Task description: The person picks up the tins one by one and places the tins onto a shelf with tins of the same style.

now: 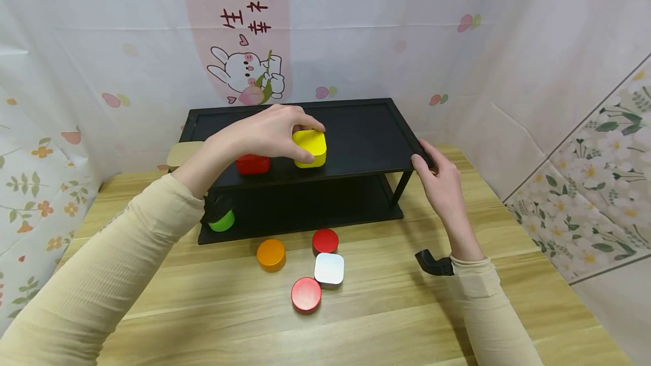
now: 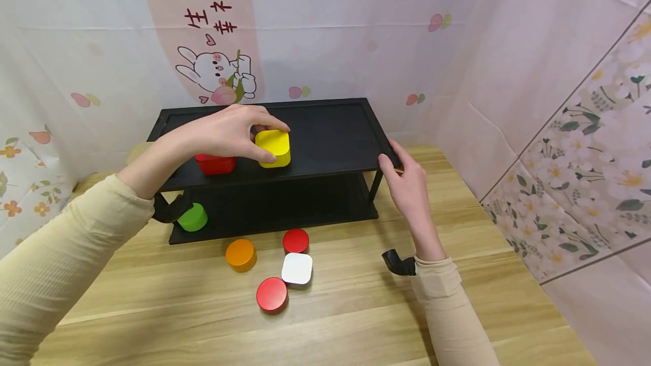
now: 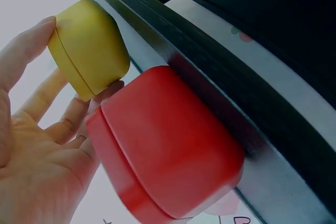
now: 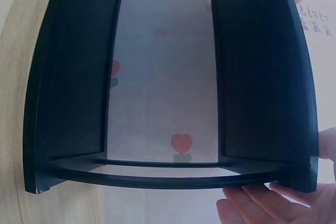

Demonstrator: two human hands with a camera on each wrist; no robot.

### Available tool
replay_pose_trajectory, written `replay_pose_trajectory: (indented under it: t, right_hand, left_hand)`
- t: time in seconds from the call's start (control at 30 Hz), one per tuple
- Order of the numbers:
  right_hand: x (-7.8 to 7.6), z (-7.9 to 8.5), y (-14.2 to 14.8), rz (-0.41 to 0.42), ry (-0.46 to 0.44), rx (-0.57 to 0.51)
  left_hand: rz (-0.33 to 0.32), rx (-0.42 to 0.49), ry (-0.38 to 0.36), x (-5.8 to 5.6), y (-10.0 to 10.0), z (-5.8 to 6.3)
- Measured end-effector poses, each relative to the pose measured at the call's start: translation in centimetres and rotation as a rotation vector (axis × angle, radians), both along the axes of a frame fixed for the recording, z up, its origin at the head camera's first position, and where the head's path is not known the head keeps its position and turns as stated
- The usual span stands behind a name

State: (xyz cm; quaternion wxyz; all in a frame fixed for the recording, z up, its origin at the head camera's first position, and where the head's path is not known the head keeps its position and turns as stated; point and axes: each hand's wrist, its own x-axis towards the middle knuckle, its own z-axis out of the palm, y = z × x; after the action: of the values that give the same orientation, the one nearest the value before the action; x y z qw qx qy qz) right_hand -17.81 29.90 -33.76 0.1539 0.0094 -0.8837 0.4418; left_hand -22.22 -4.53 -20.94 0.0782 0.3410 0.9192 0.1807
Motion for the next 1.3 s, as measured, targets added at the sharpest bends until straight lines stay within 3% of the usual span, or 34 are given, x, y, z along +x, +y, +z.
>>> replay_pose_trajectory:
  t: [0.33, 1.3]
  right_hand:
    - [0.0, 0.0, 0.1, 0.000, 0.005, 0.001]
    - [0.0, -0.1, 0.0, 0.007, 0.021, 0.016]
  left_hand:
    - [0.010, -0.012, -0.029, -0.9, 0.1, -0.5]
    - [0.002, -0.040, -0.081, -1.2, 0.5, -0.4]
